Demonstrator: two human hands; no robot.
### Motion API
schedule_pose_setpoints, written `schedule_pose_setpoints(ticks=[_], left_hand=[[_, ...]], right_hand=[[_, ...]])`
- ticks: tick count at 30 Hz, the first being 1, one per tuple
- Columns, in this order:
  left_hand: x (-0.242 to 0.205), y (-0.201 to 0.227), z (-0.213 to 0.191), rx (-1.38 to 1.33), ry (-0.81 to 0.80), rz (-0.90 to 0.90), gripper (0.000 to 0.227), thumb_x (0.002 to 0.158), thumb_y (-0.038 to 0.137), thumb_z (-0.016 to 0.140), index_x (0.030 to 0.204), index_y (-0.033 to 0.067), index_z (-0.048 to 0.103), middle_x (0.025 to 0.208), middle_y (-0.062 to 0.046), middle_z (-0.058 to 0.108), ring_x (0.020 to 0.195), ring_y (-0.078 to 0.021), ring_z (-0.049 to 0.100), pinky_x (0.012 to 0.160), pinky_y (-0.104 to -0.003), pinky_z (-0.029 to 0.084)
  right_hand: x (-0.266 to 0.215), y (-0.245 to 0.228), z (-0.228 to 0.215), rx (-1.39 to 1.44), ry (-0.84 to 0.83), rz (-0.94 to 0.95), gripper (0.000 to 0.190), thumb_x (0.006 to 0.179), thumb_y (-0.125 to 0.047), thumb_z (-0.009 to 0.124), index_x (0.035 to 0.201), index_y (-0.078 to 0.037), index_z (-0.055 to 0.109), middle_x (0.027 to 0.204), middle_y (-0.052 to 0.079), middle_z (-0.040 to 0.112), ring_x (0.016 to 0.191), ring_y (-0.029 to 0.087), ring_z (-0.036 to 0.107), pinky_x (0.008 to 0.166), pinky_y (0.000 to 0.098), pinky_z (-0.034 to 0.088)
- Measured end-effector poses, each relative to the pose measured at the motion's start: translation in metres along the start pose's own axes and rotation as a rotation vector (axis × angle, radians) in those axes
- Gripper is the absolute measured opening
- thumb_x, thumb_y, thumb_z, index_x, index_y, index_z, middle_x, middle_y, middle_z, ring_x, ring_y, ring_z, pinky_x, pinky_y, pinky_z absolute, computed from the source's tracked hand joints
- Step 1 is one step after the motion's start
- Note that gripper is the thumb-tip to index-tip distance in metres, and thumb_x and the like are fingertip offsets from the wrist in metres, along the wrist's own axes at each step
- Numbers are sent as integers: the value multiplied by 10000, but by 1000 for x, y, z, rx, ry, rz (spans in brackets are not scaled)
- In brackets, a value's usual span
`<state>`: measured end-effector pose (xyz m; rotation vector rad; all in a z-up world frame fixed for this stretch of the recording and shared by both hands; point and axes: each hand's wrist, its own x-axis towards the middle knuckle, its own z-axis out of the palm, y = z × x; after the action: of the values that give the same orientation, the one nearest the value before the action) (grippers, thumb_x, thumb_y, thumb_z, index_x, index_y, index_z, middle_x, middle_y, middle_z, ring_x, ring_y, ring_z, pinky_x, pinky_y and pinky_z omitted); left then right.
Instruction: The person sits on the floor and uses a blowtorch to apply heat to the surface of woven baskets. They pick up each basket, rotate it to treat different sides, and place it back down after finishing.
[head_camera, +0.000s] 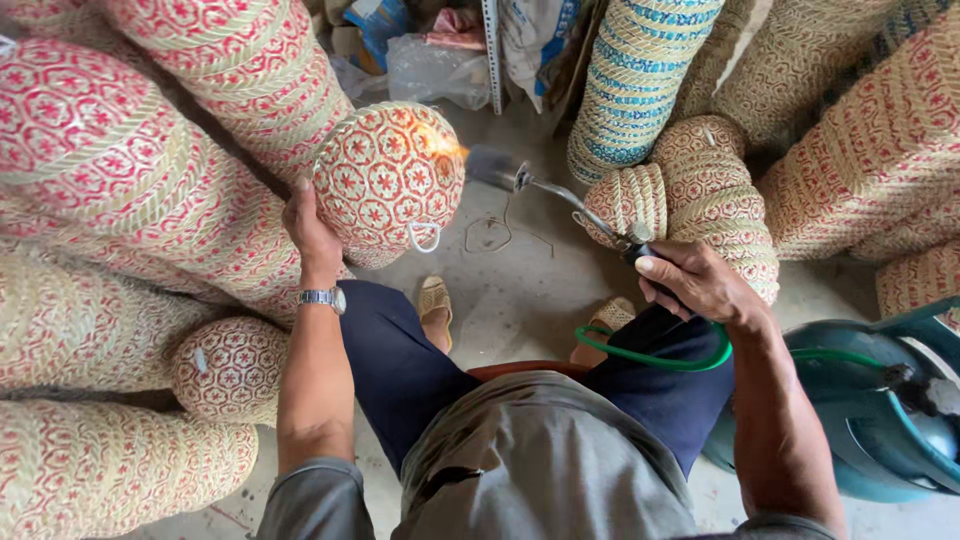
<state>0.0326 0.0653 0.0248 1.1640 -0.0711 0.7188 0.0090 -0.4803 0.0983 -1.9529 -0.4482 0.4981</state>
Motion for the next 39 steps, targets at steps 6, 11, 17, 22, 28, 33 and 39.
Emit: schedule_pose_setpoints(ticks=[6,11,17,22,28,33,39], left_hand=[[-10,24,-4,-259,-91,-57,594,1068,445,516,1461,0,500,1468,-138,570,1329,-266,584,1125,-445,503],[-16,15,0,-485,-77,-150,610,1038,472,442,1501,75,432,1509,-116,516,1369,-278,551,1154,-486,485],[-10,13,2,-219,-78,-119,660,1037,493,534,1488,16,461,1503,-143,538,1367,-265,560,1161,-453,477],[6,28,-4,-69,-147,-73,670,1054,481,555,1441,-64,513,1423,-171,607,1293,-278,607,1097,-457,510],[-1,19,-5,-362,-174,-153,616,1056,461,480,1500,35,466,1507,-140,547,1375,-283,569,1164,-487,497],[-13,-6,7,-531,-11,-188,601,1062,483,413,1526,103,448,1540,-145,508,1424,-319,521,1197,-548,475],[-24,-26,29,-742,103,-364,668,985,550,396,1510,140,458,1548,-146,483,1436,-371,466,1158,-671,407]], right_hand=[[-10,-9,15,-22,15,-57,439,1010,-365,538,752,-33,664,498,14,522,406,105,491,400,295,400],[-11,-18,20,-44,39,-112,464,1022,-368,536,740,-20,656,492,22,517,403,117,479,400,299,386],[-5,-32,12,-41,58,-117,440,1008,-371,538,754,-28,647,549,-2,554,422,99,497,397,295,413],[-1,-30,6,-82,41,-88,455,1023,-374,542,752,-23,646,513,21,521,405,109,476,399,296,395],[-3,-11,17,-23,5,-63,446,1025,-360,536,747,-28,646,505,13,516,399,100,482,387,290,394],[-8,1,26,28,56,-102,441,1023,-339,548,741,-12,640,518,9,535,396,103,464,377,292,365],[-11,10,34,35,28,-168,436,1030,-336,543,752,-14,640,515,4,518,395,91,468,382,274,370]])
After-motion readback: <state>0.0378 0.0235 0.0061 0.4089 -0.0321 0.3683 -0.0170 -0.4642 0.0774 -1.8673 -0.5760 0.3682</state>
